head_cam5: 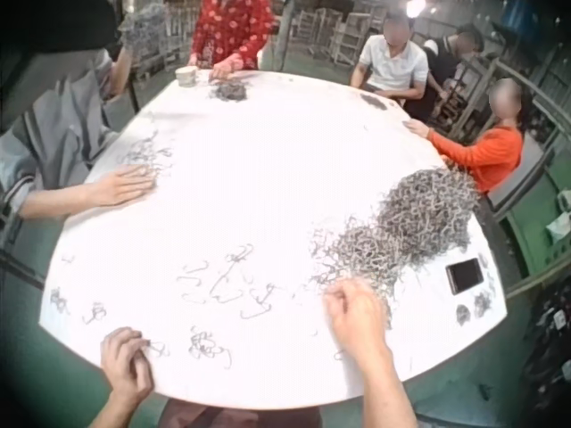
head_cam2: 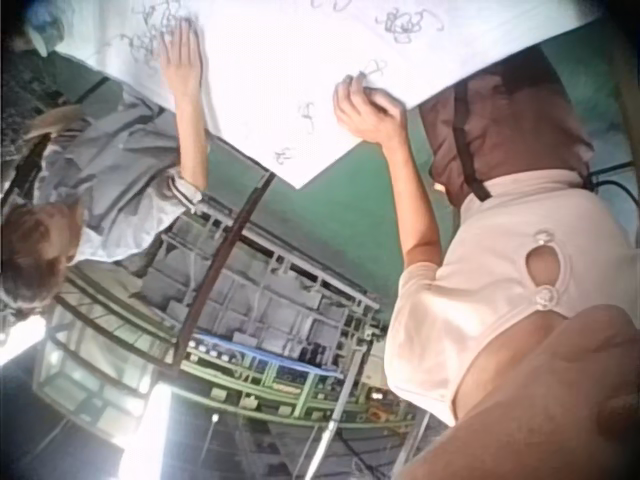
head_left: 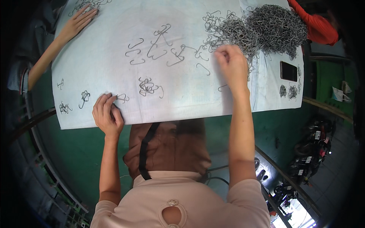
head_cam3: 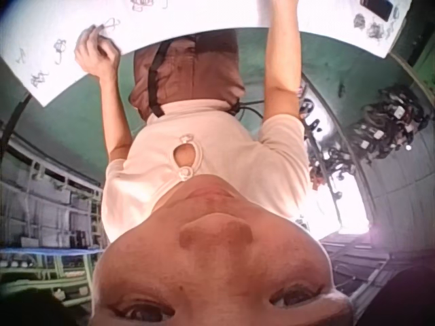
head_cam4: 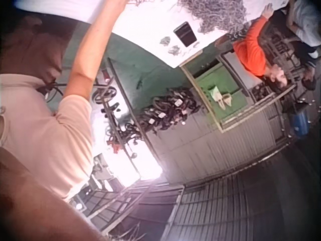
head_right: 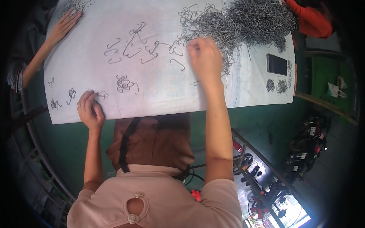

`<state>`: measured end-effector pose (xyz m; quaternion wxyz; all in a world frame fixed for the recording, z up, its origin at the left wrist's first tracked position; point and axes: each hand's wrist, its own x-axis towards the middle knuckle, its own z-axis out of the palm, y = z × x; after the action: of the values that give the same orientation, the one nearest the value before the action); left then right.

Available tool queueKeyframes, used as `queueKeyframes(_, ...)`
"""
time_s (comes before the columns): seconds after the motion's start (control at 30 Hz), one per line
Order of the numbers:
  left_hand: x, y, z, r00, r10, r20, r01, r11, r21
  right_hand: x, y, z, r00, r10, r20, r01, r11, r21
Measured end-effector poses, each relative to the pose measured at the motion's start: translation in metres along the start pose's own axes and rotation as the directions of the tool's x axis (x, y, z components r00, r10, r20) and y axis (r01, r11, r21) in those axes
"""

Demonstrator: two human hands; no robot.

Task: The person gathers tangled metal wire pieces from a table and attaches them to small round metal discs. They handle the components one at a time, repeatedly picking up wires and discs and joining them by hand.

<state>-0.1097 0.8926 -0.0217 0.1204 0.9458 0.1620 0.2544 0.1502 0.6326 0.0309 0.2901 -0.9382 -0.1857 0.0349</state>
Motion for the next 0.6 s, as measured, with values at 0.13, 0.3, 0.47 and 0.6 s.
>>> queueKeyframes(0.13,0.003,0.001,-0.001,1.0,0.004,0.005,-0.003,1.0,-0.013,-0.004,-0.002,0.021,0.983,-0.115,0.141,0.145,0.963,-0.226)
queueKeyframes(0.3,0.0,0.001,0.0,1.0,-0.008,-0.021,0.008,1.0,-0.02,0.001,-0.014,0.022,0.989,0.145,0.017,-0.143,0.987,-0.08)
queueKeyframes(0.47,0.002,0.002,0.001,1.0,-0.02,-0.015,0.019,0.999,-0.033,-0.047,-0.076,0.058,0.922,-0.194,0.335,0.084,0.945,0.317)
queueKeyframes(0.6,0.001,0.001,0.001,0.999,-0.026,-0.021,0.026,0.999,-0.025,-0.056,-0.091,0.072,0.939,-0.215,0.269,0.143,0.954,0.264)
